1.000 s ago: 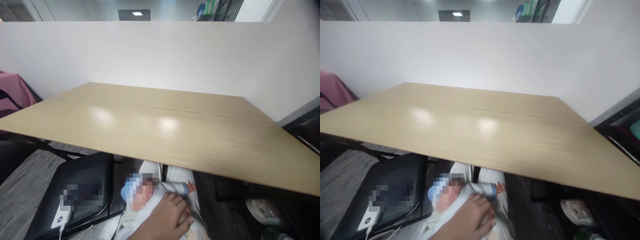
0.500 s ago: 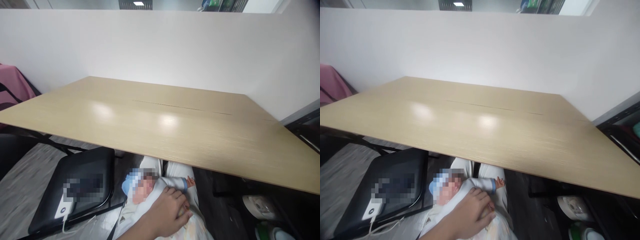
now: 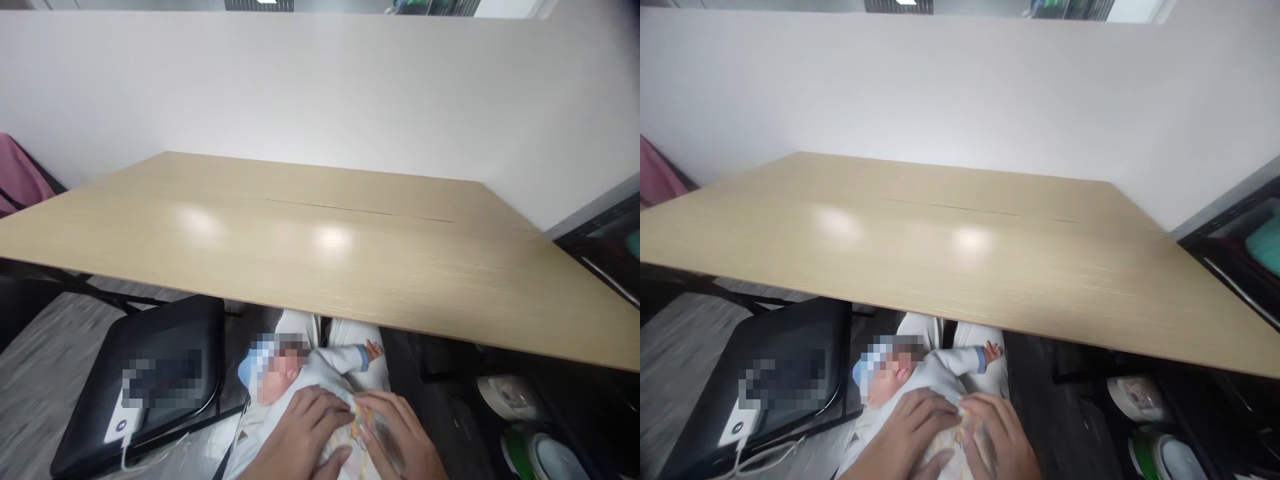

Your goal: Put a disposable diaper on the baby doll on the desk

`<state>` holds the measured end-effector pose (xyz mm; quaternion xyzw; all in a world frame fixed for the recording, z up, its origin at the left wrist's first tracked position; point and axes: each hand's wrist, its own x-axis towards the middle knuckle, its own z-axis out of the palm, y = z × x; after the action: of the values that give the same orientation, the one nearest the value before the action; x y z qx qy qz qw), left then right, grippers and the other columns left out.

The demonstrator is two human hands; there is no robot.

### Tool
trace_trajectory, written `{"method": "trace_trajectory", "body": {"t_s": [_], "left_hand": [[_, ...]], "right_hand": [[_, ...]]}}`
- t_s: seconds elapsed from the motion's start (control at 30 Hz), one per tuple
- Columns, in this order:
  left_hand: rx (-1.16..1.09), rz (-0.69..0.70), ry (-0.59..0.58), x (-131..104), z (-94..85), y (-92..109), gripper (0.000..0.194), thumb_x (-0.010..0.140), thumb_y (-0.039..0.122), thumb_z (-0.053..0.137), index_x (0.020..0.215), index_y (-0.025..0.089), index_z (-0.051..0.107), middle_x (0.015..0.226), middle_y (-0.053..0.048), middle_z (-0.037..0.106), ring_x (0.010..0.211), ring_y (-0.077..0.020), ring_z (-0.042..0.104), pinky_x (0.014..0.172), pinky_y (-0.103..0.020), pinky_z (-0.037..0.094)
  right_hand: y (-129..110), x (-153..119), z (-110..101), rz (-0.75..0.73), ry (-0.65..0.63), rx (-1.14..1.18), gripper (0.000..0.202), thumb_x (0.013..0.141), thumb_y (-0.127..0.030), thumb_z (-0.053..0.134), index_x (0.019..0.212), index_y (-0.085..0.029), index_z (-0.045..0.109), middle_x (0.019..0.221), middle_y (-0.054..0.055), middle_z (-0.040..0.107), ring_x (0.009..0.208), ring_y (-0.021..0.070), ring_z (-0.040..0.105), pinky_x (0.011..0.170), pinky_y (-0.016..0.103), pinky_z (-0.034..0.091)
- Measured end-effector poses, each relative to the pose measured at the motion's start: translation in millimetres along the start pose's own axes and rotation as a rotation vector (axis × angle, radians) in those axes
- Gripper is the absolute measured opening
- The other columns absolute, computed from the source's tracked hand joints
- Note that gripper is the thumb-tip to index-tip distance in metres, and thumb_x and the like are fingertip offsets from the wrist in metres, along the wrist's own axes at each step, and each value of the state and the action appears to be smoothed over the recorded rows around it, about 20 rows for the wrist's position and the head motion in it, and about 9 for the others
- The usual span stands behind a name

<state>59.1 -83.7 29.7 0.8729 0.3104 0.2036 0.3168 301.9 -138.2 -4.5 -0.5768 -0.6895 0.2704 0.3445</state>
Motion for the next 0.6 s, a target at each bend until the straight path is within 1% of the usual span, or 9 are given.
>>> {"method": "trace_trajectory", "body": {"t_s": [0.1, 0.17, 0.2, 0.27, 0.4, 0.47, 0.5, 0.57, 0.6], "left_hand": [[0.018, -0.004, -0.030, -4.4, 0.0, -0.7, 0.043, 0.104, 0.039, 0.068, 0.145, 0.029, 0.060, 0.141, -0.006, 0.071, 0.131, -0.0279, 0.062, 0.113, -0.044, 0.049], [0.014, -0.034, -0.039, -1.8, 3.0, -0.9, 0.042, 0.103, 0.043, 0.071, 0.142, 0.029, 0.063, 0.139, -0.006, 0.072, 0.128, -0.0285, 0.063, 0.109, -0.045, 0.050], [0.009, -0.051, -0.043, 0.5, 5.2, -0.8, 0.040, 0.102, 0.043, 0.072, 0.138, 0.029, 0.066, 0.137, -0.006, 0.072, 0.125, -0.0287, 0.064, 0.108, -0.045, 0.050], [-0.011, -0.089, -0.053, 6.5, 9.8, -0.2, 0.032, 0.098, 0.041, 0.076, 0.128, 0.029, 0.071, 0.133, -0.005, 0.073, 0.122, -0.0289, 0.065, 0.106, -0.046, 0.050], [-0.096, -0.172, -0.030, 17.6, 17.6, 1.3, 0.014, 0.090, 0.027, 0.080, 0.103, 0.026, 0.075, 0.124, -0.003, 0.075, 0.117, -0.0268, 0.066, 0.104, -0.044, 0.048], [-0.116, -0.160, 0.002, 18.0, 19.9, 0.4, 0.009, 0.091, 0.026, 0.077, 0.099, 0.024, 0.073, 0.124, -0.004, 0.075, 0.117, -0.0257, 0.066, 0.104, -0.042, 0.048], [-0.113, -0.118, 0.019, 15.8, 20.2, -0.8, 0.006, 0.094, 0.028, 0.075, 0.098, 0.024, 0.073, 0.124, -0.005, 0.076, 0.116, -0.0255, 0.066, 0.105, -0.043, 0.048], [-0.104, 0.001, 0.025, 6.4, 18.3, -4.0, 0.014, 0.101, 0.039, 0.069, 0.100, 0.026, 0.075, 0.121, -0.006, 0.078, 0.114, -0.0248, 0.067, 0.106, -0.043, 0.050], [-0.103, 0.043, 0.012, -0.3, 15.7, -5.9, 0.020, 0.104, 0.045, 0.065, 0.102, 0.028, 0.076, 0.118, -0.005, 0.079, 0.112, -0.0241, 0.068, 0.105, -0.041, 0.052]], "right_hand": [[27.7, 7.2, 6.3, 0.191, -0.094, 0.117, 0.035, 0.103, -0.048, 0.064, 0.127, -0.027, 0.078, 0.125, 0.010, 0.079, 0.117, 0.0271, 0.076, 0.101, 0.035, 0.062], [38.8, 11.0, 7.0, 0.311, -0.128, 0.202, 0.039, 0.101, -0.055, 0.066, 0.120, -0.025, 0.081, 0.119, 0.011, 0.082, 0.112, 0.0291, 0.077, 0.100, 0.036, 0.061], [41.7, 13.5, 6.5, 0.344, -0.150, 0.233, 0.040, 0.100, -0.057, 0.066, 0.114, -0.024, 0.083, 0.115, 0.011, 0.083, 0.108, 0.0296, 0.078, 0.098, 0.037, 0.061], [44.3, 20.7, 4.5, 0.359, -0.197, 0.255, 0.040, 0.101, -0.057, 0.064, 0.103, -0.022, 0.084, 0.104, 0.010, 0.084, 0.099, 0.0290, 0.078, 0.091, 0.035, 0.059], [53.5, 39.7, 3.6, 0.304, -0.251, 0.212, 0.040, 0.103, -0.053, 0.062, 0.088, -0.021, 0.082, 0.089, 0.007, 0.082, 0.088, 0.0257, 0.076, 0.082, 0.032, 0.055], [62.8, 47.1, 4.3, 0.306, -0.203, 0.192, 0.041, 0.102, -0.054, 0.062, 0.086, -0.020, 0.079, 0.086, 0.007, 0.080, 0.086, 0.0252, 0.075, 0.081, 0.032, 0.055], [66.7, 49.4, 3.9, 0.307, -0.155, 0.163, 0.042, 0.102, -0.055, 0.062, 0.086, -0.020, 0.078, 0.086, 0.007, 0.080, 0.086, 0.0256, 0.075, 0.082, 0.032, 0.055], [67.8, 50.7, 1.0, 0.299, -0.054, 0.068, 0.042, 0.104, -0.055, 0.059, 0.089, -0.020, 0.077, 0.090, 0.009, 0.079, 0.089, 0.0271, 0.075, 0.086, 0.035, 0.057], [63.6, 49.7, -1.4, 0.280, -0.018, 0.018, 0.040, 0.105, -0.053, 0.057, 0.095, -0.020, 0.078, 0.097, 0.010, 0.080, 0.095, 0.0282, 0.076, 0.091, 0.037, 0.058]]}}
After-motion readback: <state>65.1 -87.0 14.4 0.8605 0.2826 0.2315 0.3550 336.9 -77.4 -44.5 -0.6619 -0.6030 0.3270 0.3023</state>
